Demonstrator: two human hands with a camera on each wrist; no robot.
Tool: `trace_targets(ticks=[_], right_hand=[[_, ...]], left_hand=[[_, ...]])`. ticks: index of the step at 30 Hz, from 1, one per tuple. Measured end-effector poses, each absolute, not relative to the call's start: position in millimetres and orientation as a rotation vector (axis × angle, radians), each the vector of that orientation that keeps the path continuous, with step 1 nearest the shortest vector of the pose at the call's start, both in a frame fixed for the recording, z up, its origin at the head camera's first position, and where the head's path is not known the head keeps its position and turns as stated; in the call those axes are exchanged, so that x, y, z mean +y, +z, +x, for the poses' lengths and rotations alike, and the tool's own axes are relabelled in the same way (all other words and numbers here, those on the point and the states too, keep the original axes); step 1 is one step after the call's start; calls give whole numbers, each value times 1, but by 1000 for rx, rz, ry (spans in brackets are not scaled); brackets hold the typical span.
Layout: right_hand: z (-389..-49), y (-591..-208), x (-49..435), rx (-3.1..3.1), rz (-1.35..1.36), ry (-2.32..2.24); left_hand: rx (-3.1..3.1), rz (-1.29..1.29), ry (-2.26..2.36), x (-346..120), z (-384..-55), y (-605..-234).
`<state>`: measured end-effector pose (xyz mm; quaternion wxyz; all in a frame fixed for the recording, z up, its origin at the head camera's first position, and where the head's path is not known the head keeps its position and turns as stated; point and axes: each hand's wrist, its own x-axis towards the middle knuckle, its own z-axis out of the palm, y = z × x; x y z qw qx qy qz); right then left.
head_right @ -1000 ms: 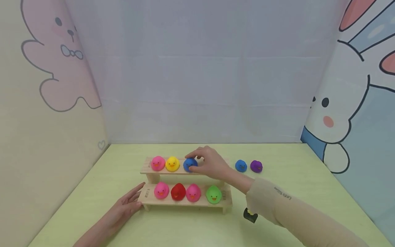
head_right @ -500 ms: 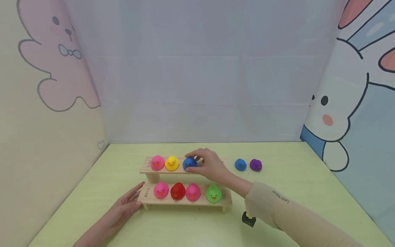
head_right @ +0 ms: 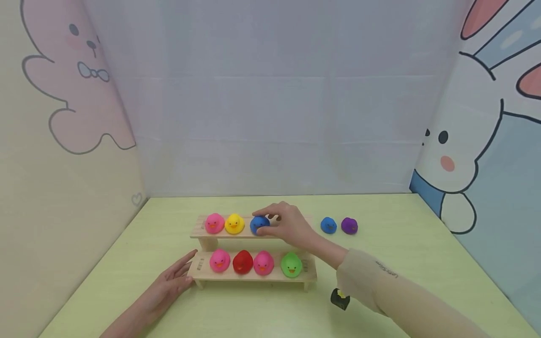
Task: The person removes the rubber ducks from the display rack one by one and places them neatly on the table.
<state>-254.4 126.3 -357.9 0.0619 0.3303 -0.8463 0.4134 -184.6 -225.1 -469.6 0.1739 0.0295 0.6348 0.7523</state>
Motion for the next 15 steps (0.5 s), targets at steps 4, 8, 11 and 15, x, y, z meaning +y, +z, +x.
trace_targets(ticks=[4,8,11,15], right_hand=[[-257,-354,134,-2535,1027,1274],[-259,-349,144,-2516,1029,1270],[-261,-343,152,-2506,992,1242],[-262,-336,165,-2444,949,1227]], left_hand=[[1798,87,2136,-225,-185,-471],[1804,87,2134,-226,-185,-471],[1801,86,2135,-226,-185,-471],[1798,84,2135,-226,-185,-470]])
